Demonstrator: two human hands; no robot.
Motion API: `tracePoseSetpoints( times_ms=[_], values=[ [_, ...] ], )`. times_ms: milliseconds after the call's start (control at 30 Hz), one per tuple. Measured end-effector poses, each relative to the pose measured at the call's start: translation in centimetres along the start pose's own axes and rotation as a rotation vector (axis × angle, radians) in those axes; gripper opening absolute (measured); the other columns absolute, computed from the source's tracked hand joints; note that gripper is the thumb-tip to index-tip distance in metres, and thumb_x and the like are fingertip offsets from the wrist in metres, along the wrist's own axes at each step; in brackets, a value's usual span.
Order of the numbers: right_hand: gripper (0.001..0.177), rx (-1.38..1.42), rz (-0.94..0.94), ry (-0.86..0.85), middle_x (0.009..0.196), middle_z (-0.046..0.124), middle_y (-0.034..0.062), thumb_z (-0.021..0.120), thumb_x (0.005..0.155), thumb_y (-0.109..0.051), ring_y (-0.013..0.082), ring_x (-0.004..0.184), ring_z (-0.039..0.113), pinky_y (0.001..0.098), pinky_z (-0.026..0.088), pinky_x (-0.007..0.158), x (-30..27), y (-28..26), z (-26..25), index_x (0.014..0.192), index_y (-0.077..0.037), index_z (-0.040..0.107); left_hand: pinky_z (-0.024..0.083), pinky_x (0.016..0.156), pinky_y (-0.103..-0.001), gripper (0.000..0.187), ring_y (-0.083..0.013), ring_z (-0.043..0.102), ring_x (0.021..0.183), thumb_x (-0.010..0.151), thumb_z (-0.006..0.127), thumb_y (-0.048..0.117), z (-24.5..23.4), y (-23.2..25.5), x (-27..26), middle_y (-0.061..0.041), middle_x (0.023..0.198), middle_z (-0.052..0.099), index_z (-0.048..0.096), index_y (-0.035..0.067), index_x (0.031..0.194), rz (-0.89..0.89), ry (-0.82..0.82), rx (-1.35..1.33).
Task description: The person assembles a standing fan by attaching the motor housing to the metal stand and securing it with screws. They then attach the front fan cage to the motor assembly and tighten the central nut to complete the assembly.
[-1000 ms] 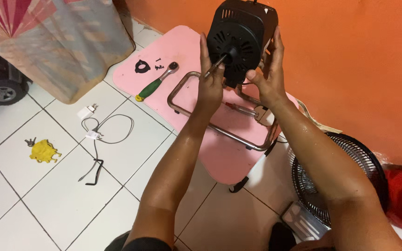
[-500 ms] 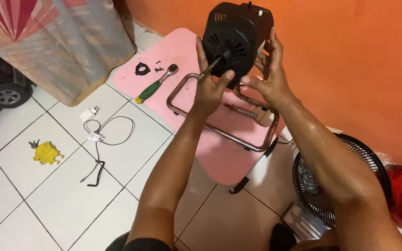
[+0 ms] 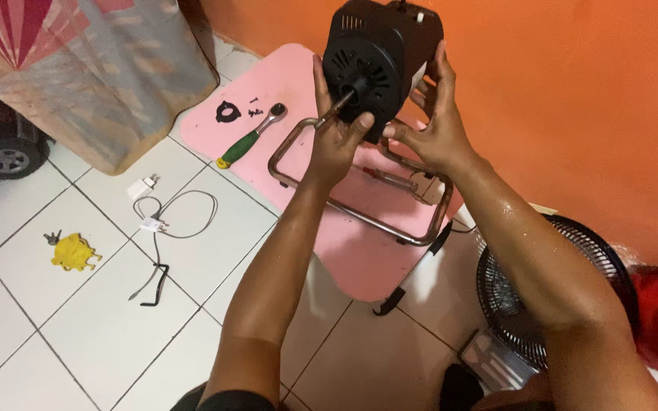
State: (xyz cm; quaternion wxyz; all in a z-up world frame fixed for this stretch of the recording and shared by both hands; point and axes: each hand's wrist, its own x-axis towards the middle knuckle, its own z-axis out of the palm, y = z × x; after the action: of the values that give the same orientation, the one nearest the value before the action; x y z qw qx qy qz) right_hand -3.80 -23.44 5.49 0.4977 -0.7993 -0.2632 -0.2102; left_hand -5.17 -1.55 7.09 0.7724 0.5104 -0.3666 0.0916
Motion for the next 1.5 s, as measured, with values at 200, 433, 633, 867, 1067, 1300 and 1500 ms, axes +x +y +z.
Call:
tracePoseSetpoints(
  times_ms=[200, 433, 633, 867, 1067, 1300, 1500],
  values=[
    [0.134, -0.003, 0.02, -0.015, 0.177, 0.009, 0.0256, 0.091, 0.092, -0.038, 0.0422, 0.165, 0.025, 0.0545, 0.032, 0.128, 0.0, -0.5, -0.1, 0.166, -0.022, -0.019, 0.056, 0.113, -0.043, 0.104, -0.0309, 0.059, 0.134, 0.106, 0.066, 0.019, 0.0, -1.1, -0.1, -0.027, 0.156, 0.045, -0.018, 0.019, 0.167, -0.032, 0.034, -0.026],
    [0.129, 0.137, -0.044, -0.052, 0.177, 0.02, 0.0245, 0.088, 0.097, -0.042, 0.0397, 0.163, 0.033, 0.0511, 0.038, 0.128, 0.6, -0.1, -0.7, 0.166, -0.023, -0.019, 0.05, 0.123, -0.041, 0.098, -0.0272, 0.051, 0.146, 0.105, 0.07, 0.014, 0.5, -0.8, 1.0, -0.02, 0.162, 0.042, -0.005, 0.013, 0.168, 0.046, 0.082, 0.047],
    [0.118, 0.279, 0.04, -0.018, 0.166, 0.036, 0.0183, 0.088, 0.098, -0.039, 0.0353, 0.152, 0.047, 0.0491, 0.045, 0.128, 2.1, -0.5, -1.6, 0.168, -0.02, -0.007, 0.049, 0.121, -0.04, 0.099, -0.0273, 0.054, 0.143, 0.102, 0.077, 0.015, 1.0, 0.8, 3.4, -0.022, 0.155, 0.05, 0.007, 0.007, 0.171, 0.007, 0.189, 0.05],
    [0.098, 0.191, 0.147, -0.081, 0.175, 0.03, 0.0168, 0.07, 0.107, -0.041, 0.0331, 0.151, 0.044, 0.0462, 0.049, 0.118, 3.9, -1.7, -0.8, 0.17, -0.017, -0.001, 0.059, 0.099, -0.033, 0.103, -0.0245, 0.069, 0.118, 0.093, 0.077, 0.02, 0.8, 4.0, 4.7, -0.022, 0.137, 0.063, 0.008, 0.007, 0.167, -0.152, 0.307, 0.179],
    [0.102, 0.305, 0.288, -0.167, 0.167, 0.038, 0.0212, 0.069, 0.105, -0.04, 0.0308, 0.147, 0.05, 0.0458, 0.054, 0.113, 3.8, -2.3, -0.3, 0.166, -0.009, -0.006, 0.062, 0.093, -0.031, 0.103, -0.0218, 0.073, 0.111, 0.092, 0.081, 0.02, -0.3, 3.3, 4.8, -0.023, 0.136, 0.067, 0.011, 0.004, 0.166, -0.139, 0.31, 0.183],
    [0.101, 0.237, 0.44, -0.125, 0.144, 0.055, 0.0223, 0.068, 0.099, -0.042, 0.0317, 0.131, 0.062, 0.0446, 0.058, 0.105, 4.0, -3.1, 0.6, 0.167, -0.011, -0.001, 0.067, 0.063, -0.038, 0.107, -0.0229, 0.08, 0.087, 0.084, 0.079, 0.023, -1.0, 3.6, 5.1, -0.021, 0.122, 0.07, 0.007, 0.01, 0.162, -0.333, 0.357, 0.137],
    [0.104, 0.207, 0.464, -0.122, 0.144, 0.055, 0.0215, 0.069, 0.098, -0.046, 0.0316, 0.125, 0.065, 0.0447, 0.058, 0.101, 4.2, -4.2, 0.8, 0.166, -0.009, 0.0, 0.067, 0.061, -0.038, 0.109, -0.0228, 0.08, 0.08, 0.081, 0.081, 0.025, -1.3, 4.6, 5.3, -0.02, 0.112, 0.073, 0.009, 0.013, 0.162, -0.429, 0.379, 0.151]
  ],
)
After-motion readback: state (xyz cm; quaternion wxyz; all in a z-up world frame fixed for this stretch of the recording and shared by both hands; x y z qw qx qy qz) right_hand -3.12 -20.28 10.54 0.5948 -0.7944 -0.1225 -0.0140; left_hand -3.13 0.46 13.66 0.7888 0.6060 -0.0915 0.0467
